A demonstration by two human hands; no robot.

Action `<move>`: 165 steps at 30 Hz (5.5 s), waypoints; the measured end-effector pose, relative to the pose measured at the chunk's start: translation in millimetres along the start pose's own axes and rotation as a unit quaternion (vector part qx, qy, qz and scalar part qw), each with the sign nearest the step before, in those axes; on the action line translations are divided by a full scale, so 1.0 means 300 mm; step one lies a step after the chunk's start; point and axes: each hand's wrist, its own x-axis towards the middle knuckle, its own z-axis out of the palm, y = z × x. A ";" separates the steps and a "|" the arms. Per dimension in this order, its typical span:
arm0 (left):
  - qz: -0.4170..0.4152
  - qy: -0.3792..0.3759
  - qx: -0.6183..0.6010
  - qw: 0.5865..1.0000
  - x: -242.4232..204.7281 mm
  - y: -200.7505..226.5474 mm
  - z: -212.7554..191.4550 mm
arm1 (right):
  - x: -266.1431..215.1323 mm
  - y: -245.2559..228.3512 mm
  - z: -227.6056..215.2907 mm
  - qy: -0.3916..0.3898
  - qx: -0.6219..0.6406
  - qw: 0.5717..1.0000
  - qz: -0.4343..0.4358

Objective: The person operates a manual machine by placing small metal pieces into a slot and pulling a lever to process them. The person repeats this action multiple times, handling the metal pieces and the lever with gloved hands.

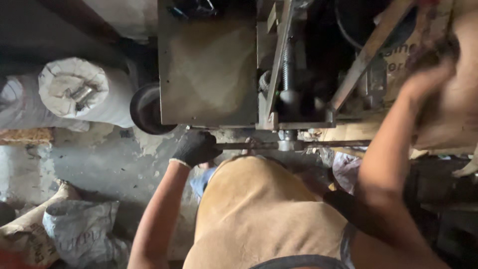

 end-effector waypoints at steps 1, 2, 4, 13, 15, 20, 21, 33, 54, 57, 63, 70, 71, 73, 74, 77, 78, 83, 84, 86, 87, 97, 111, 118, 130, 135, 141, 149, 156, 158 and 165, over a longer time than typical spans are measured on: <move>0.013 -0.017 -0.018 1.000 -0.002 -0.010 -0.005 | -0.080 -0.008 -0.101 0.026 -0.073 0.996 -0.035; 0.014 -0.040 -0.018 0.999 0.000 -0.023 -0.013 | -0.190 -0.030 -0.204 0.059 -0.113 0.988 0.083; 0.016 -0.087 -0.019 0.996 0.006 -0.045 -0.032 | -0.406 -0.084 -0.331 0.165 -0.286 0.943 0.026; 0.027 -0.154 0.013 0.988 0.013 -0.117 0.017 | -0.675 -0.217 -0.401 0.081 0.368 0.680 0.629; 0.020 -0.153 -0.016 0.988 0.012 -0.159 0.109 | -0.591 -0.210 -0.464 0.040 0.447 0.659 0.603; 0.074 -0.071 -0.038 0.994 0.110 -0.197 0.333 | -0.455 -0.346 -0.612 -0.068 0.594 0.635 0.489; 0.071 -0.050 -0.018 0.996 0.131 -0.177 0.357 | -0.429 -0.408 -0.628 -0.067 0.585 0.658 0.469; -0.094 0.079 -0.409 0.904 0.056 -0.225 -0.150 | -1.218 -1.311 0.390 -0.684 0.224 0.672 0.175; -0.088 0.043 -0.568 0.817 0.081 -0.266 -0.124 | -0.556 -0.480 -0.496 0.031 -0.086 0.906 0.414; -0.101 0.063 -0.532 0.838 0.194 -0.209 -0.120 | -0.487 -0.605 -0.460 0.071 -0.174 0.950 0.249; -0.013 0.153 -0.283 0.947 0.645 -0.085 -0.140 | -0.303 -0.872 0.084 -0.025 0.045 0.999 -0.016; -0.137 0.236 -0.165 0.948 1.132 0.022 -0.098 | -0.221 -0.322 0.811 -0.279 0.045 0.903 0.325; -0.176 0.234 -0.148 0.945 1.185 0.026 -0.088 | -0.243 -0.247 0.842 -0.326 0.007 0.881 0.342; -0.226 0.198 -0.130 0.945 1.266 0.035 -0.065 | -0.288 -0.143 0.887 -0.358 0.046 0.859 0.363; -0.251 0.179 -0.120 0.944 1.295 0.034 -0.057 | -0.304 -0.108 0.904 -0.373 0.065 0.847 0.372; -0.269 0.162 -0.094 0.945 1.346 0.030 -0.059 | -0.320 -0.061 0.938 -0.352 0.186 0.775 0.490; -0.262 0.157 -0.091 0.948 1.339 0.027 -0.066 | -0.322 -0.067 0.944 -0.365 0.185 0.768 0.494; -0.254 0.174 -0.149 0.940 1.199 -0.028 -0.177 | -0.217 -0.267 0.891 -0.269 0.197 0.828 0.451; -0.240 0.176 -0.165 0.940 1.137 -0.044 -0.193 | -0.204 -0.350 0.840 -0.218 0.255 0.833 0.439; -0.212 0.180 -0.194 0.941 1.012 -0.094 -0.222 | -0.203 -0.536 0.677 -0.157 0.342 0.833 0.406; -0.159 0.210 -0.163 0.951 0.944 -0.125 -0.230 | -0.219 -0.631 0.571 -0.143 0.354 0.837 0.391; -0.013 0.278 -0.125 0.952 0.382 -0.257 -0.136 | -0.538 -1.093 0.114 -0.258 0.057 0.958 0.110; 0.126 0.112 0.084 0.982 0.710 -0.152 -0.204 | -0.588 -1.053 0.144 -0.248 -0.131 0.952 0.121; 0.161 0.092 0.112 0.976 0.780 -0.104 -0.230 | -0.581 -1.055 0.155 -0.220 -0.127 0.964 0.080; 0.173 0.087 0.066 0.979 0.611 -0.009 -0.490 | -0.518 -1.114 0.161 -0.192 -0.068 0.974 0.102; 0.144 0.087 0.090 0.982 0.596 -0.052 -0.328 | -0.539 -1.118 0.155 -0.211 -0.096 0.961 0.151; 0.141 0.048 0.101 0.984 0.653 -0.094 -0.278 | -0.542 -1.109 0.151 -0.206 -0.117 0.967 0.093; 0.149 0.040 0.091 0.984 0.559 -0.096 -0.380 | -0.532 -1.105 0.166 -0.214 -0.117 0.966 0.081; 0.148 0.046 0.122 0.980 0.559 -0.077 -0.348 | -0.550 -1.103 0.158 -0.224 -0.147 0.961 0.072; 0.147 0.065 0.114 0.980 0.523 -0.080 -0.361 | -0.543 -1.105 0.156 -0.225 -0.132 0.961 0.090; 0.106 0.196 -0.103 0.970 0.258 -0.225 -0.368 | -0.586 -1.202 0.126 -0.180 0.059 0.977 0.096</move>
